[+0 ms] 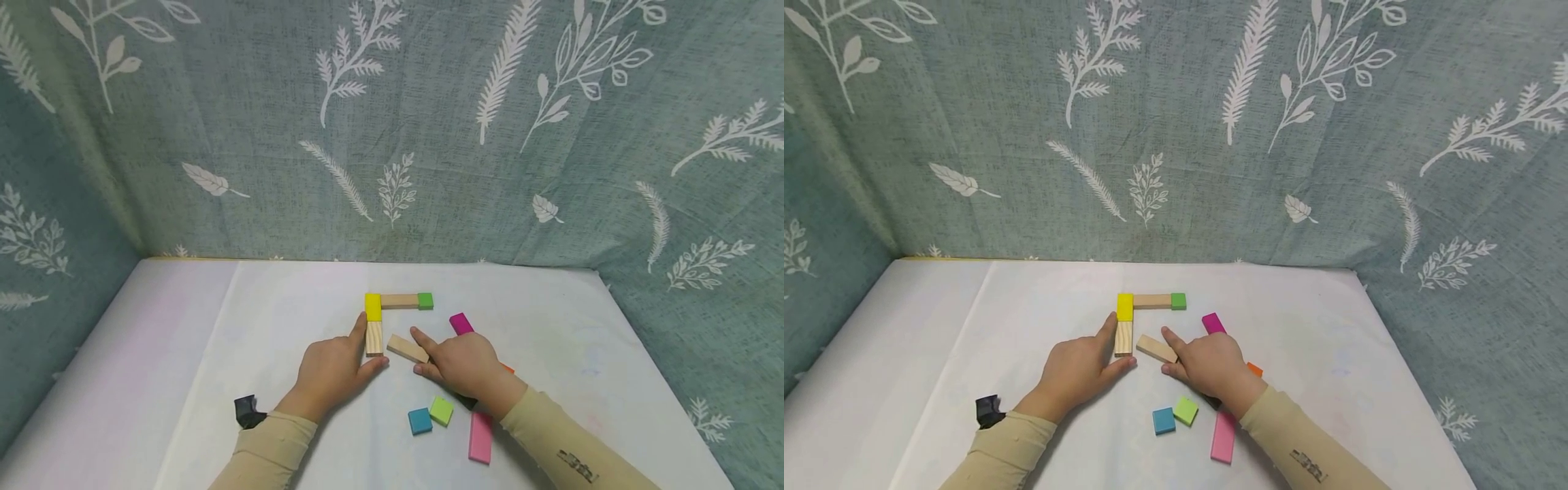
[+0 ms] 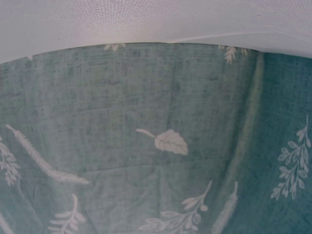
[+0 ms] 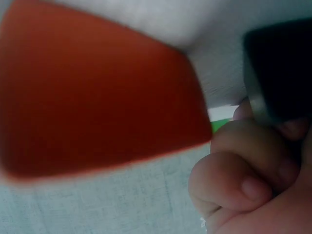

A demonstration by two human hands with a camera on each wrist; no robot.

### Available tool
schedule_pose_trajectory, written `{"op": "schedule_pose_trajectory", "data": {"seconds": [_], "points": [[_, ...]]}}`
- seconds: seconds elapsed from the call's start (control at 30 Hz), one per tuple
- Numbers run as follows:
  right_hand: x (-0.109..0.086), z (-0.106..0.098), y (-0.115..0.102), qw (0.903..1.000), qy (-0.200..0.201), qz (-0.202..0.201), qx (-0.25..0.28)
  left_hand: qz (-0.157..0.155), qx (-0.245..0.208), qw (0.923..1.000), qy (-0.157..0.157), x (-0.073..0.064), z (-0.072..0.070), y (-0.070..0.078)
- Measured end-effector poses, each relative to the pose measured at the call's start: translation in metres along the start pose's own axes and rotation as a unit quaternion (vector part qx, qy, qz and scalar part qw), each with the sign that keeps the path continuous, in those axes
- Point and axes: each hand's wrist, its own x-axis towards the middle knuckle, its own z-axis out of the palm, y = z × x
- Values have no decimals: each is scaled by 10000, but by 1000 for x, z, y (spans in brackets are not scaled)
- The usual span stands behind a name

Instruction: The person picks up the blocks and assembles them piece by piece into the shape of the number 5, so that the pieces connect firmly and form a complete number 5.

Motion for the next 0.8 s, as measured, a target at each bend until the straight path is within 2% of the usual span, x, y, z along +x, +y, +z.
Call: {"op": "schedule_pose_trajectory", "data": {"seconds": [0.3, 0.67, 0.8], "points": [[-1, 1, 2, 9992, 301, -256, 70, -34, 17, 10000, -45, 0, 3, -2], [4, 0, 4, 9997, -67, -179, 139, 178, 47, 9997, 145, 1, 4, -4], [1, -4, 6, 9986, -331, -9, 413, 293, 27, 9994, 200, 0, 5, -2]]}}
